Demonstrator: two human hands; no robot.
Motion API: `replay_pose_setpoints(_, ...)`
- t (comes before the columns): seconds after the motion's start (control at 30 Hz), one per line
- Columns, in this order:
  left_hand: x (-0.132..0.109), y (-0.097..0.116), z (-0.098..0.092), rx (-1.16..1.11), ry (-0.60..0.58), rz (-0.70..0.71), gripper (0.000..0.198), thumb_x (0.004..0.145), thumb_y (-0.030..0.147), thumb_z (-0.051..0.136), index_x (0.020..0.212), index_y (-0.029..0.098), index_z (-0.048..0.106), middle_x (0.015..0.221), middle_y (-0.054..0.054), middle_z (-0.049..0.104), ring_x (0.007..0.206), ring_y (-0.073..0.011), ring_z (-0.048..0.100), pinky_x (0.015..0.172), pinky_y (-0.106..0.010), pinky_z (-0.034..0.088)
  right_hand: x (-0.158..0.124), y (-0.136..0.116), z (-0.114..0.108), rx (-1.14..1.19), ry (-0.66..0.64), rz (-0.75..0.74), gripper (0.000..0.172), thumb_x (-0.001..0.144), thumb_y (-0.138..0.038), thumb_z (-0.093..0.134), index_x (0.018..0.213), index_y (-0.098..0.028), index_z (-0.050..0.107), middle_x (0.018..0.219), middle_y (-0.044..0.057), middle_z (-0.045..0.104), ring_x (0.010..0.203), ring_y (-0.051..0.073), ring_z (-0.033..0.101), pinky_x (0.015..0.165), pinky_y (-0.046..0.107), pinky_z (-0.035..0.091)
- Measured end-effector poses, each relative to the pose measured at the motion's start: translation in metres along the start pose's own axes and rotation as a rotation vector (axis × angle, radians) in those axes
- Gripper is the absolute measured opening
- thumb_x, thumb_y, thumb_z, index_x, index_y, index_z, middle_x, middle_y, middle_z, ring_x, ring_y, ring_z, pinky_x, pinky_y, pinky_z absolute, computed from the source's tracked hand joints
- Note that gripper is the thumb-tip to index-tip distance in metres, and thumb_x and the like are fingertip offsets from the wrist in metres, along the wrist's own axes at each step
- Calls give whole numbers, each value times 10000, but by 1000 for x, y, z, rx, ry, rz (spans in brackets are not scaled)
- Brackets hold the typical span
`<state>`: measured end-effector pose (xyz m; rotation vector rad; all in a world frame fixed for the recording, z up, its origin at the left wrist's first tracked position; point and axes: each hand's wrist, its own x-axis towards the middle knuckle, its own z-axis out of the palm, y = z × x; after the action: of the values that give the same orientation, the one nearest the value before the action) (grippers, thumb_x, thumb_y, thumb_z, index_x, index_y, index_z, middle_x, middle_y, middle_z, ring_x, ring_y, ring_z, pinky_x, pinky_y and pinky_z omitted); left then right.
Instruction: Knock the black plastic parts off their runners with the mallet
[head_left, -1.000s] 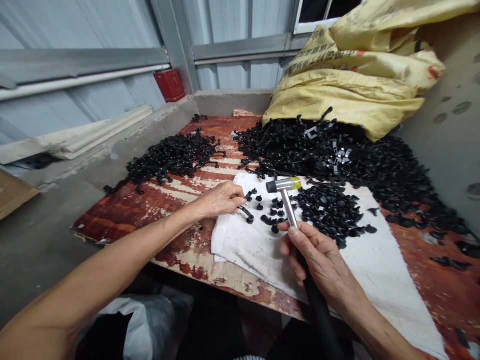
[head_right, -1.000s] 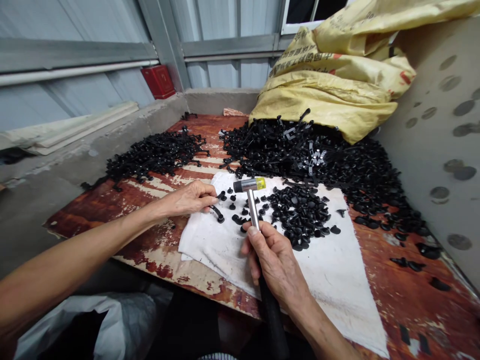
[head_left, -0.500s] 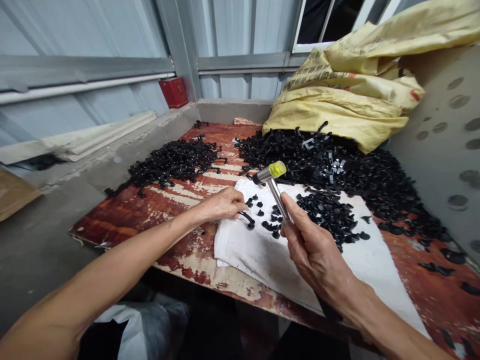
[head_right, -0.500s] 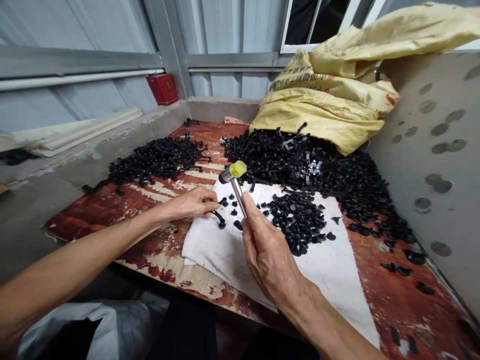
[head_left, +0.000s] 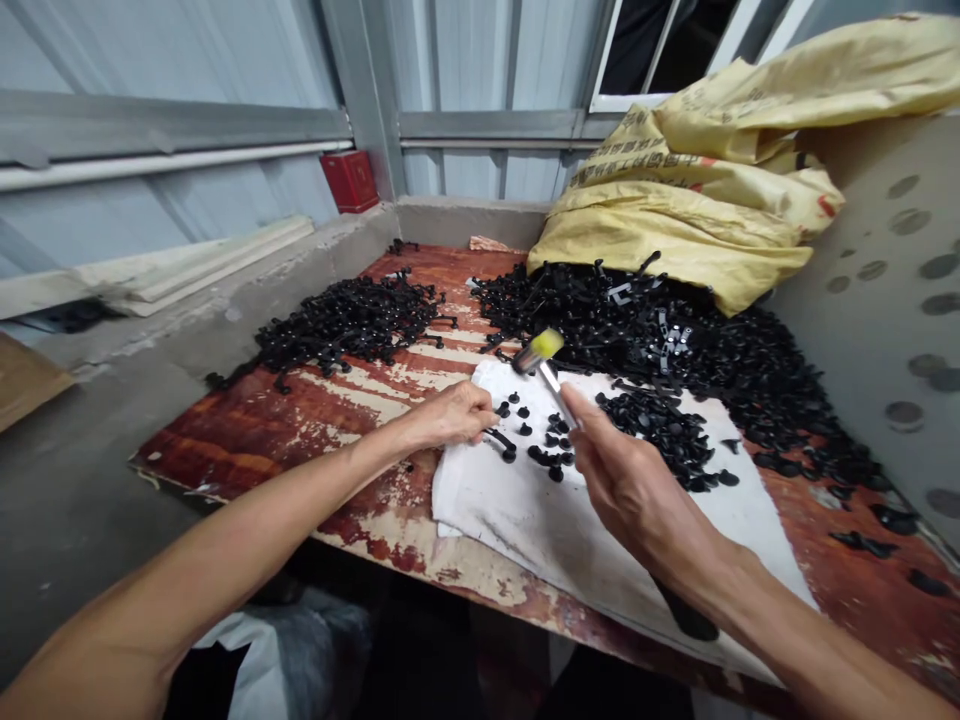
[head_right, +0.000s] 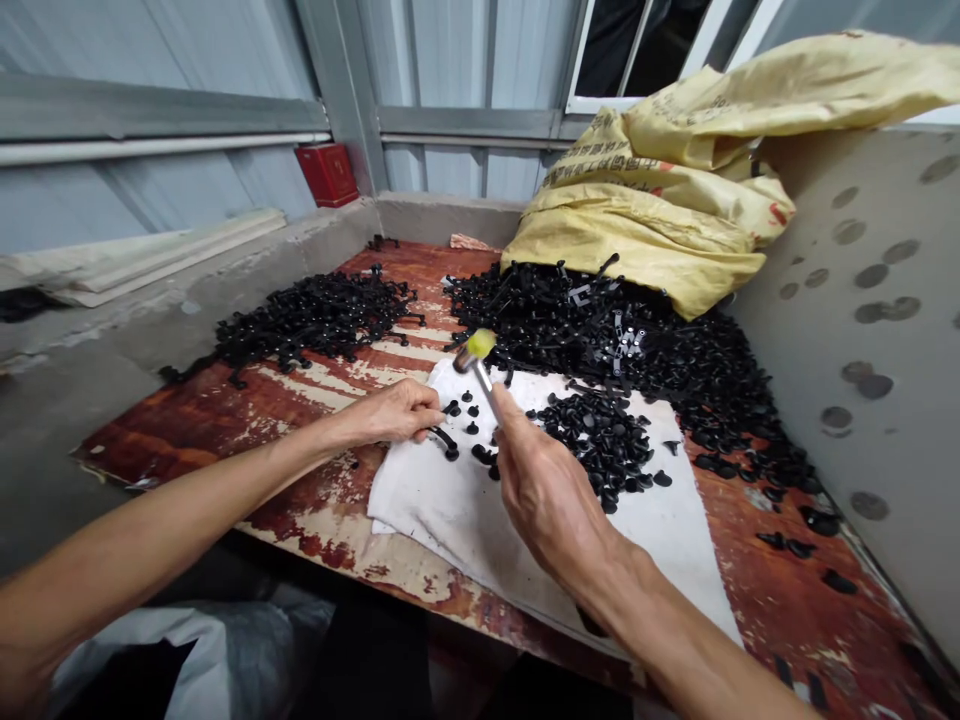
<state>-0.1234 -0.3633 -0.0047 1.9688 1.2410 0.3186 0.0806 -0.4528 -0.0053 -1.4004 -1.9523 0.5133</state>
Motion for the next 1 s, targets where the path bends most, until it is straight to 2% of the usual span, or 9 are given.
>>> replay_pose_setpoints(0.13,-1,0,2,-27,5,-9,249,772,216,513,527,171,502,459,36,511,411,-66,382,421,-195,269,0,0,6,115,96,15,512,784,-280,527,1286,-238,621,595,29,640,586,220,596,535,321,473)
replay_pose_setpoints(0.27,-2,-3,5,-75,18,-55,232,789,221,533,565,165,510,480,36,531,394,-60,401,396,-184,273,4,5,8,46,18,28,561,773,-247,514,1326,-201,592,578,12,627,503,190,533,532,323,452)
replay_pose_setpoints(0.4,-3,5,0,-306,-42,-264,198,827,192,550,635,153,519,541,17,582,393,-60,441,393,-181,310,4,10,2,9,-149,122,498,816,-315,483,1259,-141,626,476,-32,479,418,153,418,456,283,368)
replay_pose_setpoints(0.53,-4,13,-13,-603,-78,-481,166,832,87,531,678,144,510,538,-4,595,442,-88,516,464,-215,424,-8,11,-2,313,-3,287,528,834,-517,506,1228,-171,569,517,-65,439,394,128,397,387,254,320)
replay_pose_setpoints(0.73,-3,6,-23,-749,7,-532,158,800,89,596,676,149,518,526,13,552,481,-107,532,509,-248,485,-37,14,0,811,123,499,475,694,-545,735,1004,-220,582,525,-94,440,341,54,354,363,197,238)
replay_pose_setpoints(0.83,-5,-1,-51,-558,187,-519,138,791,147,619,670,149,551,570,-4,567,510,-123,544,525,-269,492,-46,16,0,966,279,538,443,697,-483,769,1017,-242,580,534,-97,452,345,42,371,370,174,253)
replay_pose_setpoints(0.87,-5,-4,-65,-433,322,-512,123,799,164,608,684,148,566,603,-22,585,555,-145,571,554,-288,503,-47,16,-1,998,322,543,431,703,-468,769,1020,-245,579,535,-98,454,345,40,374,372,170,262)
replay_pose_setpoints(0.93,-4,-10,-93,-24,732,-488,52,778,178,616,757,131,618,747,-90,646,745,-228,641,662,-334,516,-47,18,-2,1051,375,553,427,701,-452,775,1013,-240,575,531,-103,449,343,37,373,375,170,285)
replay_pose_setpoints(1.0,2,-14,-108,154,943,-458,237,779,161,595,1002,88,625,1099,-208,618,1126,-357,546,888,-440,460,-46,20,-3,1089,396,570,440,689,-454,784,999,-232,564,529,-110,445,336,30,364,376,168,291)
